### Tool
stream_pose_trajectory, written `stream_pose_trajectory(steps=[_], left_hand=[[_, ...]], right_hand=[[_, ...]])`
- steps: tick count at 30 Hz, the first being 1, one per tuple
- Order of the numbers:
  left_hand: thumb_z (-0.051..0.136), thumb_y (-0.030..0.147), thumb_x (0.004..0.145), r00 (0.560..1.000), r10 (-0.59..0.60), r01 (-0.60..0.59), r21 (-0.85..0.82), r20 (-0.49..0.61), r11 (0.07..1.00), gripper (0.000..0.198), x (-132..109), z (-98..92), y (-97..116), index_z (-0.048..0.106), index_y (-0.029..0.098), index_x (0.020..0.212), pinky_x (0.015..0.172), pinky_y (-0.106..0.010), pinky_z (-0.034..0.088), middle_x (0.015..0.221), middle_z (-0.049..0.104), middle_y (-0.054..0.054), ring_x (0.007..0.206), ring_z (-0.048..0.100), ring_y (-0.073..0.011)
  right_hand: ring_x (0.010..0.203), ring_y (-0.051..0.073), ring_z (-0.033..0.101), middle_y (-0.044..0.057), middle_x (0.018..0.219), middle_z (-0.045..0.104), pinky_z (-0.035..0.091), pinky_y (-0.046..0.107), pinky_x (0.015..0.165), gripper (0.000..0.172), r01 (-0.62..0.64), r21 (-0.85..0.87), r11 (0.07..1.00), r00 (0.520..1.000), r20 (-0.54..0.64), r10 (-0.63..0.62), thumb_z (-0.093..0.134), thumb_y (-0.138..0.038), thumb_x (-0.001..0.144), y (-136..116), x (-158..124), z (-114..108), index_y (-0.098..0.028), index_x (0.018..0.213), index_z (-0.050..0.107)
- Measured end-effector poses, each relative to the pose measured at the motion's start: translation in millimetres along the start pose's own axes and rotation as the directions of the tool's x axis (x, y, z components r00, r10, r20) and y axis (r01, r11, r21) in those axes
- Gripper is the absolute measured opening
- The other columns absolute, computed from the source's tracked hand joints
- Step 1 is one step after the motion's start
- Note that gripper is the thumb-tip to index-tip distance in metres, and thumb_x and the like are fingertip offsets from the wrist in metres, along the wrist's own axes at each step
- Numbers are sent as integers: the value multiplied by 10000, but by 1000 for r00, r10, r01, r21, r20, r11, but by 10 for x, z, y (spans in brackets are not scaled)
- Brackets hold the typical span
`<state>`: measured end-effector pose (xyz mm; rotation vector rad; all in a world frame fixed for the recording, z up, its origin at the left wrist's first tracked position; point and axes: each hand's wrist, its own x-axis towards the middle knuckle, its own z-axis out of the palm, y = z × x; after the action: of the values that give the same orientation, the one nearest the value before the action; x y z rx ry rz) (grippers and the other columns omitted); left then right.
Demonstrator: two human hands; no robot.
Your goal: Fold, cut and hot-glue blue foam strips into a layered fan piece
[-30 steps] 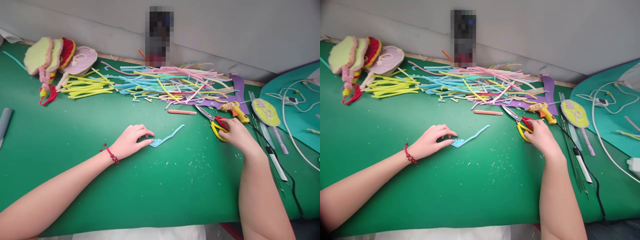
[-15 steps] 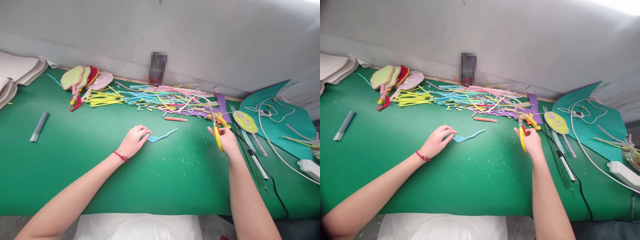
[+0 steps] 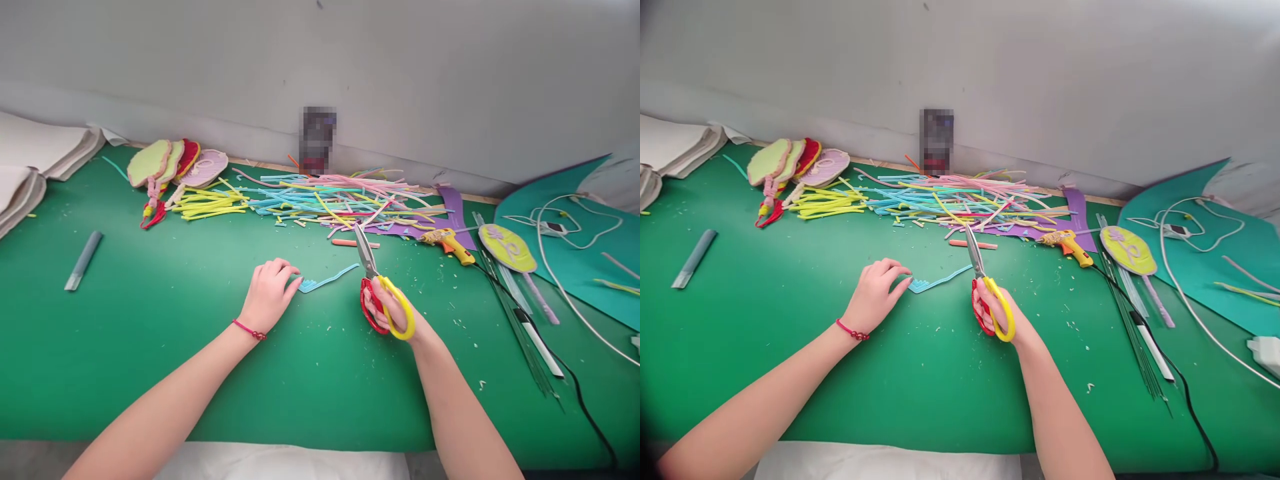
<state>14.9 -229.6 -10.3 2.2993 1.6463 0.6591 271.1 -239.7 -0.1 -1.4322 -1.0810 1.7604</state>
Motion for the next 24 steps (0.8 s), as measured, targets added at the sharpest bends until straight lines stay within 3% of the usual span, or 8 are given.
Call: stream_pose_trajectory(steps=[4,9,11,15,19,24], left_hand=[[559,357,884,997,15,-13,-23,81,1000,270,-43,30,0,564,183,1090,901,-422,389,1083,606,-87,1012,544,-251],[656,359,818,986,6,1,-44,168,999,353,-61,65,21,542,179,1101,884,-429,413,1114,581,-91,1020,536,-260],[676,343,804,983,3,6,-50,183,999,372,-54,72,12,542,172,1106,884,-430,419,1120,575,-93,1026,531,-262],[682,291,798,980,14,5,-96,198,995,337,-15,78,-29,565,173,1091,902,-432,422,1111,574,-80,1030,534,-252],[647,276,814,983,-5,45,-211,185,976,263,29,96,-70,595,197,1060,925,-439,427,1072,584,-60,1021,541,-235],[536,314,885,992,-46,85,-338,121,937,178,42,119,-90,606,193,994,923,-415,447,1028,586,-64,1010,548,-218]], right_hand=[[344,44,257,-64,520,420,261,194,304,658,-18,36,999,995,99,14,368,-865,706,23,42,-69,-210,699,425],[446,78,365,18,734,553,387,260,411,705,156,-18,988,973,176,-151,302,-861,737,-8,-19,-136,-190,830,495],[418,71,348,17,720,569,378,258,407,669,172,-100,980,969,197,-150,319,-826,771,-29,-106,-196,-185,843,498],[351,89,339,-32,454,446,344,249,386,621,33,-307,951,954,292,62,202,-737,871,-141,-365,-363,-200,701,464],[340,83,338,-41,419,422,338,236,383,594,-59,-471,880,919,318,232,255,-721,875,-253,-541,-418,-204,654,444],[314,65,329,-55,415,434,326,218,353,555,-185,-643,743,867,250,432,396,-712,836,-219,-496,-295,-195,640,448]])
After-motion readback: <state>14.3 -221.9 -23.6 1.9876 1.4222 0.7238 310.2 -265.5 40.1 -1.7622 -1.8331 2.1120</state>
